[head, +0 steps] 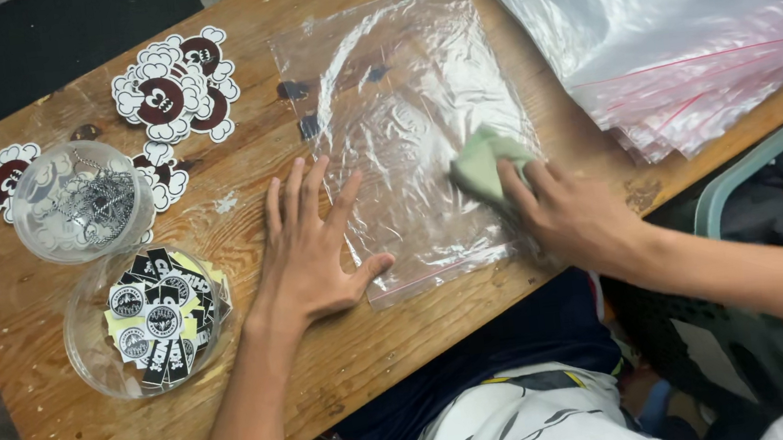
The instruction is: The person wipes a black bag with a green cloth, then peels the backing off a sticker and applies it to the bag. They then wipe a clear plastic bag with the cloth and place the black bag inside the plastic bag.
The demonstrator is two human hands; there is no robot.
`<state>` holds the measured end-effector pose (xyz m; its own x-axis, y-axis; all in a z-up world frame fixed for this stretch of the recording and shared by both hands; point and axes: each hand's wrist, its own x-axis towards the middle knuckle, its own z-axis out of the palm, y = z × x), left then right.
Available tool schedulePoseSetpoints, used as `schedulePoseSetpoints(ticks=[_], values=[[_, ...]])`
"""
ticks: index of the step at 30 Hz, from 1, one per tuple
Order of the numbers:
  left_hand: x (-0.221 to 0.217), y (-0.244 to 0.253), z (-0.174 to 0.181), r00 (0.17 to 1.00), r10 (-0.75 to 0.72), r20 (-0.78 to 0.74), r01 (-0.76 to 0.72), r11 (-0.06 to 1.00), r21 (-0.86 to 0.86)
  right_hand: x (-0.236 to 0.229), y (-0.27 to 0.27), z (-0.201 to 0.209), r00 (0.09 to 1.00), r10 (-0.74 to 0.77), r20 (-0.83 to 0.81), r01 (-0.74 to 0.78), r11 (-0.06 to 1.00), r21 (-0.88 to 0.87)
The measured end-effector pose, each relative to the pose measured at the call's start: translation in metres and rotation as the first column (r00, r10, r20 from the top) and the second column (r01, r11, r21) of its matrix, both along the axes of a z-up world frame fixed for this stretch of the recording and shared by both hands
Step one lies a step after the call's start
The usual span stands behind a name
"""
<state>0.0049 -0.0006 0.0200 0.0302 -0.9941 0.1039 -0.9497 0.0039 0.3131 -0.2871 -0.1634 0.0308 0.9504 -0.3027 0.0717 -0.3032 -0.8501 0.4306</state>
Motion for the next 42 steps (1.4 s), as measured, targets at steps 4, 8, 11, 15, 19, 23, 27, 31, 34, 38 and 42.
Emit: schedulePoseSetpoints(ticks=[4,8,11,15,19,23,27,31,34,38,42], values=[[0.001,-0.002,-0.002,0.999,0.013,-0.029,-0.012,1.000,0.008,-0.007,0.010,-0.007,0.992,0.120,0.026,-0.120,0.992,0.023],[0.008,-0.005,-0.016,0.996,0.009,-0.086,-0.013,0.999,-0.048,0.026,0.007,0.002,0.988,0.143,0.065,-0.151,0.978,0.142],[0.011,-0.002,-0.011,0.992,0.001,-0.128,-0.011,0.997,-0.076,0.065,0.028,0.013,0.958,0.262,0.113,-0.279,0.944,0.177],[0.014,-0.002,-0.013,0.987,-0.009,-0.159,-0.004,0.997,-0.080,0.105,0.066,0.008,0.848,0.486,0.212,-0.529,0.795,0.296],[0.012,0.003,-0.006,0.982,-0.009,-0.187,-0.010,0.995,-0.100,0.118,0.073,0.020,0.771,0.586,0.250,-0.635,0.670,0.385],[0.015,0.001,-0.011,0.979,-0.018,-0.204,0.008,0.999,-0.051,0.126,0.043,0.007,0.739,0.615,0.275,-0.671,0.636,0.381],[0.008,0.006,0.012,0.991,0.003,-0.131,0.005,0.998,0.059,0.148,0.009,-0.004,0.770,0.562,0.301,-0.638,0.677,0.367],[0.005,0.003,-0.003,0.999,0.019,-0.047,-0.018,1.000,0.012,0.185,-0.044,-0.036,0.753,0.588,0.295,-0.658,0.687,0.309],[0.004,0.005,-0.005,1.000,0.018,-0.005,-0.018,0.998,-0.058,0.214,-0.073,-0.023,0.776,0.537,0.333,-0.625,0.726,0.288],[0.006,0.001,-0.006,0.999,0.006,0.032,-0.008,0.999,0.044,0.252,-0.116,-0.015,0.888,0.346,0.303,-0.431,0.857,0.282],[0.005,0.000,0.004,0.997,-0.036,0.074,0.025,0.989,0.149,0.267,-0.158,-0.042,0.911,0.145,0.386,-0.228,0.957,0.178]])
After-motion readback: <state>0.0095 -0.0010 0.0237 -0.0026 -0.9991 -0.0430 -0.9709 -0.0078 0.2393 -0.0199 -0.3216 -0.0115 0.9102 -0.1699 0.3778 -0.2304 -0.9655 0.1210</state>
